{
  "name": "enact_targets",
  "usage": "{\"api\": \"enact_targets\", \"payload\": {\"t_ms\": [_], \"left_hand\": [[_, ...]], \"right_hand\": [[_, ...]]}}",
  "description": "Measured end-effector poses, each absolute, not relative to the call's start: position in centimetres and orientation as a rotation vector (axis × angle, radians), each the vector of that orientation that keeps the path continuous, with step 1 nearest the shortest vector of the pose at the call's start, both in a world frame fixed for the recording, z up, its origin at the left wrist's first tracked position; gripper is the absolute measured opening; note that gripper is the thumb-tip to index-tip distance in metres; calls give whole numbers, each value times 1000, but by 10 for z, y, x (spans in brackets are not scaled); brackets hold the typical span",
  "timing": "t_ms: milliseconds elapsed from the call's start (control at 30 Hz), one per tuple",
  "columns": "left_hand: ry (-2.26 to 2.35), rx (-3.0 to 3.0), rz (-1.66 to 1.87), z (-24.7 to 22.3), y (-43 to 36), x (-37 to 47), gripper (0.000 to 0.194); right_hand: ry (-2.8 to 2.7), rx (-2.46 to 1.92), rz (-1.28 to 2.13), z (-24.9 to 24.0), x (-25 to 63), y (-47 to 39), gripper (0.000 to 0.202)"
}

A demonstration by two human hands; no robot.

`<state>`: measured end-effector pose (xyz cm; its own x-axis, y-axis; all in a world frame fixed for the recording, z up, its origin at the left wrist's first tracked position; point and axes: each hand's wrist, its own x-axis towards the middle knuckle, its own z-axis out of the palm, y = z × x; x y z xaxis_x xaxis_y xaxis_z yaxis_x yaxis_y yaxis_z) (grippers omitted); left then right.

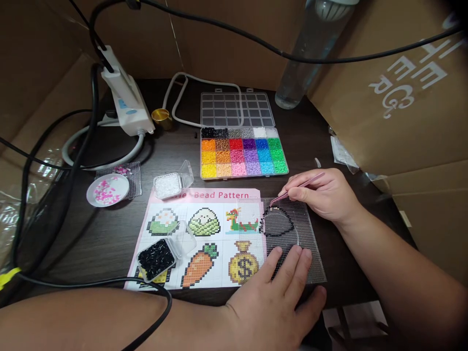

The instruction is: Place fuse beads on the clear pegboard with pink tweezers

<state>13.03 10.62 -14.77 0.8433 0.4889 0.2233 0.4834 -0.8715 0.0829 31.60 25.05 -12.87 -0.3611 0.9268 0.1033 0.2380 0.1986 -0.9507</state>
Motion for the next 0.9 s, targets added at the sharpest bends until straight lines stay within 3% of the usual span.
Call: {"api": "enact_targets", "payload": {"t_ms": [467,900], "left_hand": [[833,3047,232,-136,102,127,46],[837,3056,310,-138,105,127,45]], "right_hand": [[-1831,-1181,1071,-134,321,246,7],[-1769,-1223,1146,-137,322,245,6]]}}
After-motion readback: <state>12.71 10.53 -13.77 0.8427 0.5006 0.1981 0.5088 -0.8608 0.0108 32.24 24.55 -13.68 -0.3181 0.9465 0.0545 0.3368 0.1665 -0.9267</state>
